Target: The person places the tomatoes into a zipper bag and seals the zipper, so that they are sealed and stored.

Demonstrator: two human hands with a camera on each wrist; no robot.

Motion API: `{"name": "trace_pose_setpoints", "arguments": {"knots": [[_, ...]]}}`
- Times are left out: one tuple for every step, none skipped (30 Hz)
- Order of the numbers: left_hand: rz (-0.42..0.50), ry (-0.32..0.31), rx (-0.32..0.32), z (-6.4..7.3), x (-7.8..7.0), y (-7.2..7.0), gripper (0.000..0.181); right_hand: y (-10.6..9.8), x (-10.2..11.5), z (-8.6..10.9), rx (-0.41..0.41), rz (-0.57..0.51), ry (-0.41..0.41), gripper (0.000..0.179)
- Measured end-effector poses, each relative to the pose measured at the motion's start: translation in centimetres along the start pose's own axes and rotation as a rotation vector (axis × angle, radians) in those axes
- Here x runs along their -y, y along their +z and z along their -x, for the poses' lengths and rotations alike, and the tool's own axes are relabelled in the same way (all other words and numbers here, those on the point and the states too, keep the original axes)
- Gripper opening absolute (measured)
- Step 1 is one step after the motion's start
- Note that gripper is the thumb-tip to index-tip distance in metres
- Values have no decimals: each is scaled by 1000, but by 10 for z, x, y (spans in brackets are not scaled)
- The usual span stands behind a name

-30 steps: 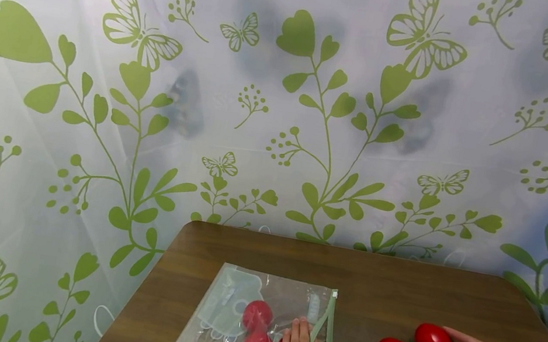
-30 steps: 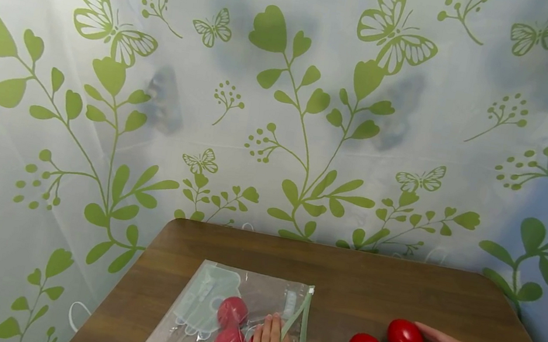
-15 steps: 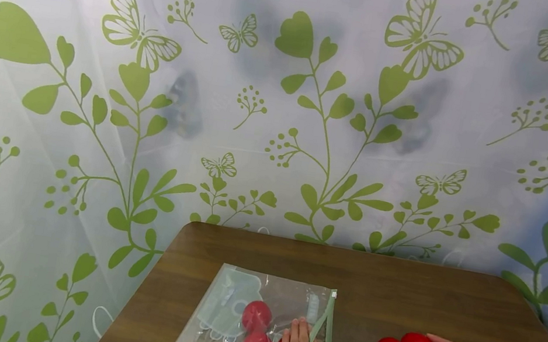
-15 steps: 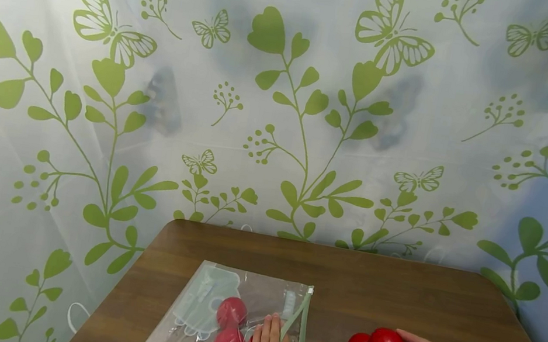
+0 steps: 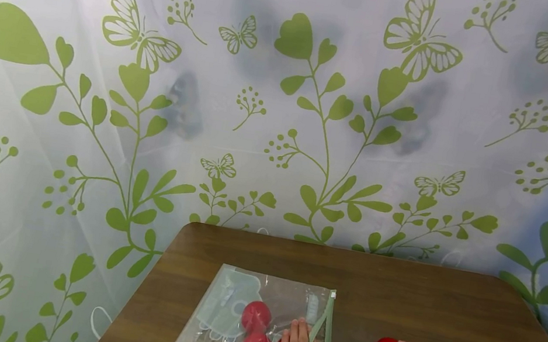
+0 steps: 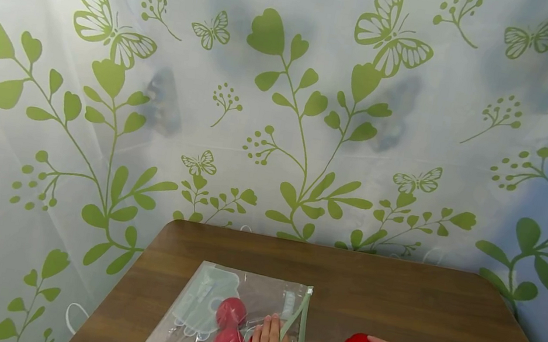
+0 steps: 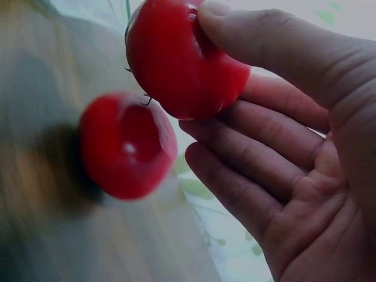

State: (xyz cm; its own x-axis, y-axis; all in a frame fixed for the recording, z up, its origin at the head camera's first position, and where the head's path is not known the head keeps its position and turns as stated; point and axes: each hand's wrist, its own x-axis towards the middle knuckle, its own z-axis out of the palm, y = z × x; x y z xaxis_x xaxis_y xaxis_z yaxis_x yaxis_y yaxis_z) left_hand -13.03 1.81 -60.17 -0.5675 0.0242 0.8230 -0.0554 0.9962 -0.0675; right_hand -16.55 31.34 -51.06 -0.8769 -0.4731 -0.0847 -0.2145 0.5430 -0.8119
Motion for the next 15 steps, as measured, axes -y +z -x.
{"name": "trace_pose_setpoints", "arguments": {"knots": [[1,-4,-2,0,0,0,71,3,1,-1,6,-14,-6,62],[6,-8,-8,0,0,0,71,6,2,-3,10,-24,-16,62],[5,-5,4,0,0,0,72,8,3,-4,15,-36,-27,61],[7,-6,17,0,0,-1,73,11,4,-6,17,-38,-46,60],[10,-11,27,0,0,-1,73,14,5,-8,19,-44,-65,59],[16,-15,43,0,0,-1,71,17,6,-10,20,-48,-80,58],[16,-13,57,0,0,-2,71,20,7,-11,19,-51,-93,58],[20,-19,59,0,0,-2,70,22,8,-13,19,-51,-105,57],[25,-29,52,0,0,-2,69,25,9,-15,18,-53,-117,56],[26,-37,41,0,-1,-1,67,28,10,-17,18,-49,-132,54],[25,-39,30,0,-1,0,67,31,11,-19,21,-55,-142,54],[26,-43,21,-1,-1,0,67,34,11,-21,22,-57,-156,53],[25,-48,9,-1,-1,1,68,37,11,-23,27,-62,-166,53],[30,-54,1,-1,-2,1,67,40,12,-26,31,-64,-177,52],[26,-51,-3,-1,-2,1,68,43,12,-28,34,-68,-194,52]]}}
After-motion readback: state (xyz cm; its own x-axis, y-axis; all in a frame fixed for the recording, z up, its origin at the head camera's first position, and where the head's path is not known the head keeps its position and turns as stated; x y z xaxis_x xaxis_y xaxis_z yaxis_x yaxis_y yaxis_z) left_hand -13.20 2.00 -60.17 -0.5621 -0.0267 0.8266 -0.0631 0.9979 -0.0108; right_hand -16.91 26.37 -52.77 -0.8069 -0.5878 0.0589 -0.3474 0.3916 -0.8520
